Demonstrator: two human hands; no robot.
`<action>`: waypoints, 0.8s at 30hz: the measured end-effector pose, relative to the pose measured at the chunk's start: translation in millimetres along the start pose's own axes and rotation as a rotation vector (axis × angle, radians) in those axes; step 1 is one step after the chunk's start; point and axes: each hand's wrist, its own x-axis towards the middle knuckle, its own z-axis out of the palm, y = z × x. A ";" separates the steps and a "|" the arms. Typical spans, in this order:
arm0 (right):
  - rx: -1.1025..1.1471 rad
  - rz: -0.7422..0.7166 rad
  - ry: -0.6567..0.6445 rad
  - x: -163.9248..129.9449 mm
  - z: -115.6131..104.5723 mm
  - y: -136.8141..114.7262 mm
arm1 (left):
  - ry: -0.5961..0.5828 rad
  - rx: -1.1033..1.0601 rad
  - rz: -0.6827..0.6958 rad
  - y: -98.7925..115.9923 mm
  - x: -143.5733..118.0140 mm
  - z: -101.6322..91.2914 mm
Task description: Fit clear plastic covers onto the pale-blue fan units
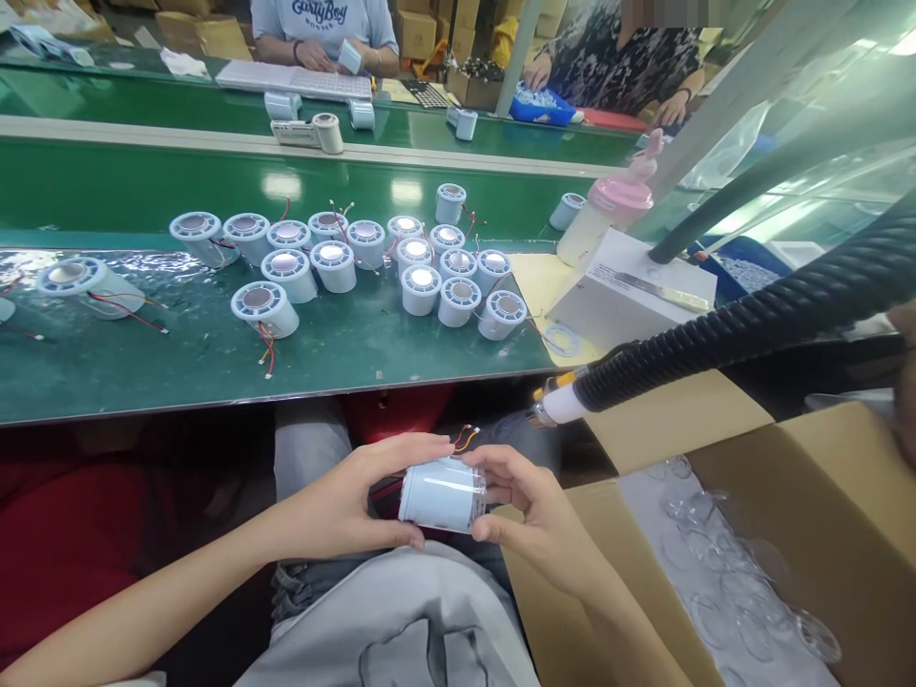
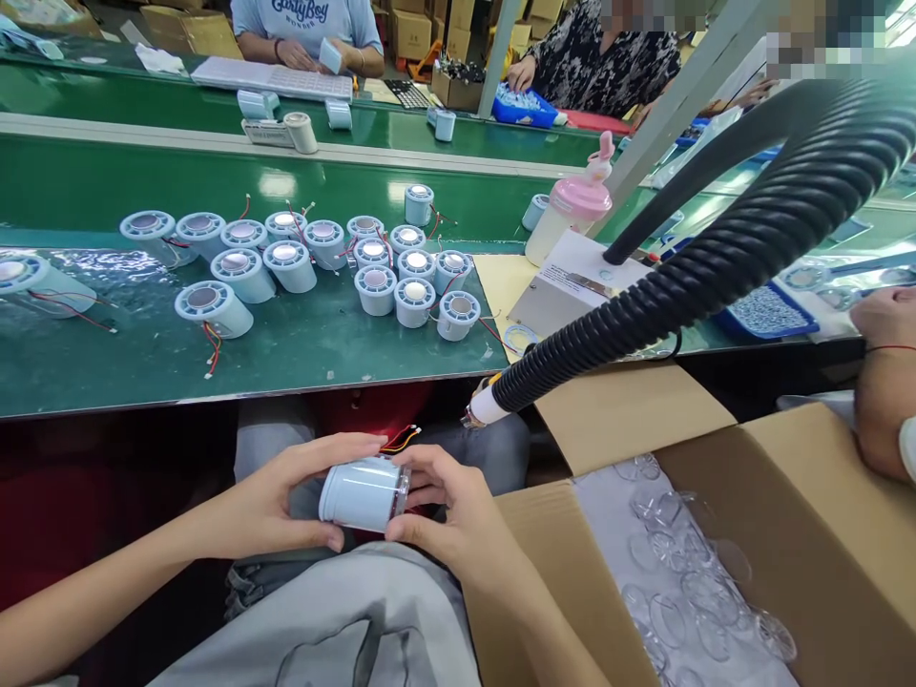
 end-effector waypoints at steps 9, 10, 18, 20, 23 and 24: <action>0.250 0.128 0.019 5.0 5.3 3.3 | -0.009 0.022 0.012 -0.7 0.7 1.2; 0.273 0.146 0.023 5.5 6.0 2.7 | -0.010 0.023 0.018 -1.0 0.6 1.2; 0.378 0.268 0.030 8.4 10.1 5.9 | -0.035 0.030 0.076 -5.4 -1.6 0.9; 0.400 0.299 0.019 9.3 11.7 8.8 | -0.038 0.014 0.103 -6.7 -1.8 1.1; 0.433 0.325 0.002 11.2 14.9 12.1 | -0.043 -0.031 0.128 -8.1 -1.2 1.3; 0.447 0.336 -0.001 11.9 16.0 12.7 | -0.044 -0.048 0.126 -8.4 -0.8 1.4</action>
